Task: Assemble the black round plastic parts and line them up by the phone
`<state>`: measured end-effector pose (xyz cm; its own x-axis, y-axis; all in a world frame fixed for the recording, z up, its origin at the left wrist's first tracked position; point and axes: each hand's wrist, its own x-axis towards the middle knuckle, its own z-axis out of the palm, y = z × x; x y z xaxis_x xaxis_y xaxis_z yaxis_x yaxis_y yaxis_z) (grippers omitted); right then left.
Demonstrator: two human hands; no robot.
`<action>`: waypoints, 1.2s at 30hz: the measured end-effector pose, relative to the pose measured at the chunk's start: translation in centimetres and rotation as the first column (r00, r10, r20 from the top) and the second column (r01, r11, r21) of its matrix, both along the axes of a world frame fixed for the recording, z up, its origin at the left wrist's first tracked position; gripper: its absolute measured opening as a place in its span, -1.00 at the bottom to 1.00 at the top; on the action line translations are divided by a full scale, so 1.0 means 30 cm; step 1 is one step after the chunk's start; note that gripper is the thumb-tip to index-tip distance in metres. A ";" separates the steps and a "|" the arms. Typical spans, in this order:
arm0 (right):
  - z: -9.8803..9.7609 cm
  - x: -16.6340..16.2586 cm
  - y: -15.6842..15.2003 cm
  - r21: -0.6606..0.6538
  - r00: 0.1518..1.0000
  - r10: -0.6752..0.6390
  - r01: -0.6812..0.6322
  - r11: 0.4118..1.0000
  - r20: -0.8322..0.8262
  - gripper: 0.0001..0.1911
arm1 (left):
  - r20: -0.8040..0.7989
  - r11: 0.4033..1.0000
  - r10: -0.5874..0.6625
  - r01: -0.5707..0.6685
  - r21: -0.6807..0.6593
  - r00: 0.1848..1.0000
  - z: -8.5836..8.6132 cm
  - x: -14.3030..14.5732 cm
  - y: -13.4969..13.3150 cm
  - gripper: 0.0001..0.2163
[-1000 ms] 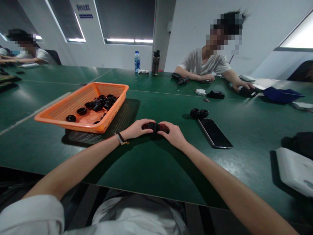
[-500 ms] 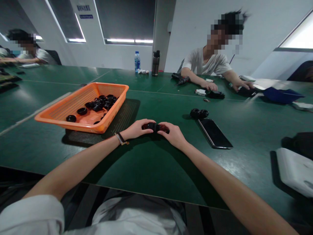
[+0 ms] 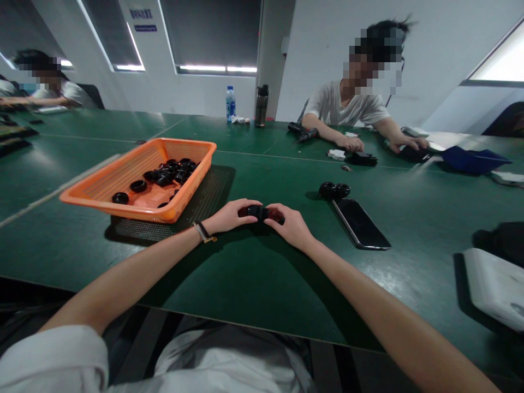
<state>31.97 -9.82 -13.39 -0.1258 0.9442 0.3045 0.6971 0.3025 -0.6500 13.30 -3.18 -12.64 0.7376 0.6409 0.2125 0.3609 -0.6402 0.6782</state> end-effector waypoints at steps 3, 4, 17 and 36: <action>0.003 -0.001 -0.004 0.006 1.000 0.023 -0.023 1.000 -0.004 -0.69 | -0.001 1.000 -0.001 0.001 -0.013 1.000 -0.002 -0.001 0.001 -0.62; 0.003 -0.001 -0.004 0.005 1.000 0.027 -0.027 1.000 -0.003 -0.69 | -0.003 1.000 0.000 0.000 -0.013 1.000 -0.002 0.000 0.000 -0.61; 0.001 -0.004 0.002 -0.037 1.000 0.008 -0.008 0.999 0.014 -0.73 | -0.039 1.000 0.007 -0.007 -0.010 0.999 0.002 0.000 0.001 -0.62; 0.011 -0.006 -0.002 -0.061 0.999 -0.001 0.004 0.998 0.048 -0.76 | -0.050 1.000 0.006 -0.005 0.019 0.999 0.011 0.000 -0.004 -0.62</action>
